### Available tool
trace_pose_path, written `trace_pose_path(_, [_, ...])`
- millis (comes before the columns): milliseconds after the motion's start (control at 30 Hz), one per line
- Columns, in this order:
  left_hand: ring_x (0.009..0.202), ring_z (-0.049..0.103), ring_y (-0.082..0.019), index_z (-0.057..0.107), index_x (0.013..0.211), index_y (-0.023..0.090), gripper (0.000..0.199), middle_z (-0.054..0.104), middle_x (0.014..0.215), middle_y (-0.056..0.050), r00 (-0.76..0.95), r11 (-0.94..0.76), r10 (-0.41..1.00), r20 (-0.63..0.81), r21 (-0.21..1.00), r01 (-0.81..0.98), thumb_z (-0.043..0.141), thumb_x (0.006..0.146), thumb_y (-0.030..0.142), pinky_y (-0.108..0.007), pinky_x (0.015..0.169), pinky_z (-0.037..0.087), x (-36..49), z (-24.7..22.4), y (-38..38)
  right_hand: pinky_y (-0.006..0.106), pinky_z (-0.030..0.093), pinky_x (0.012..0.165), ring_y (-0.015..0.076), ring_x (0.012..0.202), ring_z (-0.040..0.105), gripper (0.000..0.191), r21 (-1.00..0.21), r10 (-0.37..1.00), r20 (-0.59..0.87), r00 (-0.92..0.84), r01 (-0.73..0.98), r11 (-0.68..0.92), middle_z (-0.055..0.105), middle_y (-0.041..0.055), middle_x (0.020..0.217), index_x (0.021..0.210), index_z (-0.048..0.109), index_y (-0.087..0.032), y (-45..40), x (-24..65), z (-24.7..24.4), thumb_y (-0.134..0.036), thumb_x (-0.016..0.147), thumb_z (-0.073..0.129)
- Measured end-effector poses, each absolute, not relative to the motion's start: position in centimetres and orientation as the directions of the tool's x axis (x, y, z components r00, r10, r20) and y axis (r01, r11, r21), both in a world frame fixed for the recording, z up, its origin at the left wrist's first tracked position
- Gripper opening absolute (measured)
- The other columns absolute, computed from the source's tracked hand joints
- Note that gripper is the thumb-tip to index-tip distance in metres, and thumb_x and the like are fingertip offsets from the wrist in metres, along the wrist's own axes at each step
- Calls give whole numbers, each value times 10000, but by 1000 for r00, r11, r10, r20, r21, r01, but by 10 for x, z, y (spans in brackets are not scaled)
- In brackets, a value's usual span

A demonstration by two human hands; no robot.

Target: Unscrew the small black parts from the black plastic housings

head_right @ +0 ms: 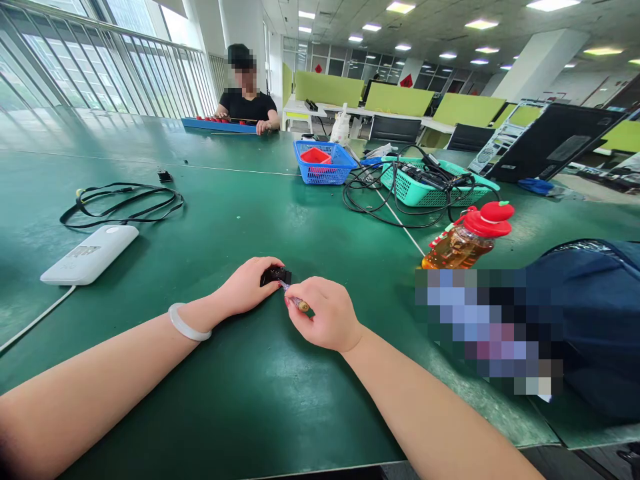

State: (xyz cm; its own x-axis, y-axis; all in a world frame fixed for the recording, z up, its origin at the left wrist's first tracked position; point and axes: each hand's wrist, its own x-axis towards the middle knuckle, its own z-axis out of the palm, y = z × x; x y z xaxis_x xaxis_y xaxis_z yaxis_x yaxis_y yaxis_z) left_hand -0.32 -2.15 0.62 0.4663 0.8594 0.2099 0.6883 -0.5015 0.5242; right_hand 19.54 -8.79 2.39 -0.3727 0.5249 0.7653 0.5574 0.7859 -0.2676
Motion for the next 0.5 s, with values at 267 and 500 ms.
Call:
trace_pose_path(267, [1091,606,-257,612,1140,204,337,684,1160,-60,460,-500,861,216,520,693,573,805,183,-425,982,492,-3,6,-22,263,382,560,123,585,486,128,18,376,698,-610,539,842,592,-12,669,862,639,-228,-89,193,22,-146,870,540])
trace_pose_path(500, [1066,611,-252,617,1121,203,325,690,1127,-57,455,-496,864,217,523,693,568,801,169,-415,968,499,-2,7,-22,267,324,541,121,582,453,152,44,347,572,-743,450,892,545,-15,636,785,609,-194,-90,190,21,-231,912,534])
